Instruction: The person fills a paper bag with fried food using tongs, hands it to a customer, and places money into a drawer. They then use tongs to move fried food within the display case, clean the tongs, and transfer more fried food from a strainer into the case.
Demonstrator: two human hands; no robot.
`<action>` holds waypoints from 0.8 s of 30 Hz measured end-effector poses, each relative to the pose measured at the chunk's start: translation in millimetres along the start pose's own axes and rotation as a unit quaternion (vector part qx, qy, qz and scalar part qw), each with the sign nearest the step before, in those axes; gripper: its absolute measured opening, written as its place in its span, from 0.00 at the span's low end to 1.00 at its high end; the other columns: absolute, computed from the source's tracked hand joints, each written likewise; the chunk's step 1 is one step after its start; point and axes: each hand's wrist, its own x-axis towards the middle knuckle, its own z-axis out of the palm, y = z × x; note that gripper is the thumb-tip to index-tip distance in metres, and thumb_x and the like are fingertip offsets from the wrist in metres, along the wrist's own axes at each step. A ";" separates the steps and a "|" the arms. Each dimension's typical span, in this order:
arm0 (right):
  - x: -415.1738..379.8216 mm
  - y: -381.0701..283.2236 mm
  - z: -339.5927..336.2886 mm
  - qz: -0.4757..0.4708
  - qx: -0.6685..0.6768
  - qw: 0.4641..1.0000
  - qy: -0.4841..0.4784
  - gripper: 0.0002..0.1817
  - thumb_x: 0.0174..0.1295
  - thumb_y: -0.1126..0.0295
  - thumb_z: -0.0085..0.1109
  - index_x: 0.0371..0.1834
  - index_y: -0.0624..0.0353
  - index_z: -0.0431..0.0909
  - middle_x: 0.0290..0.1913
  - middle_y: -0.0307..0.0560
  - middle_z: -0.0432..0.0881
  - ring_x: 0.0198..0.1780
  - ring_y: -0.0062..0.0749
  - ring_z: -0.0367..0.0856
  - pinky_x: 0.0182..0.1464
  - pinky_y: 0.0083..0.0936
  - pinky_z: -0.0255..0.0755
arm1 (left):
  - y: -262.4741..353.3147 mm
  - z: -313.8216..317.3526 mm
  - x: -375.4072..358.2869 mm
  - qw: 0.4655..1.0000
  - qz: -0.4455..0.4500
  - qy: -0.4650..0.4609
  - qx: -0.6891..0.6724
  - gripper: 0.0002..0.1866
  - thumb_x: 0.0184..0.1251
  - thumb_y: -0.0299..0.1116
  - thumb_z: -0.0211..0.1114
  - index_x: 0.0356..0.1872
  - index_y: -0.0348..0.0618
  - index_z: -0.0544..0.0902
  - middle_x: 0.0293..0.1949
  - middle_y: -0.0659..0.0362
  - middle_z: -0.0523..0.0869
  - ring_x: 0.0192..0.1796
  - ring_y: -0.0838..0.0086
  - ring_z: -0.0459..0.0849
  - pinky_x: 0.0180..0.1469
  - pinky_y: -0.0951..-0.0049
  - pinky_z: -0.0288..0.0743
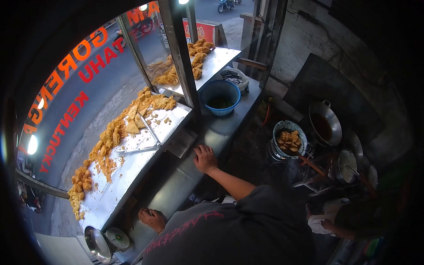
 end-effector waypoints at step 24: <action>2.0 -0.8 -0.7 -0.004 -0.001 1.000 -0.005 0.20 0.60 0.69 0.61 0.56 0.59 0.81 0.58 0.53 0.79 0.65 0.51 0.77 0.69 0.47 0.68 | 1.8 -0.4 -0.8 1.000 -0.026 0.008 -0.011 0.07 0.66 0.25 0.59 0.42 0.33 0.77 0.58 0.43 0.78 0.67 0.47 0.73 0.69 0.46 0.62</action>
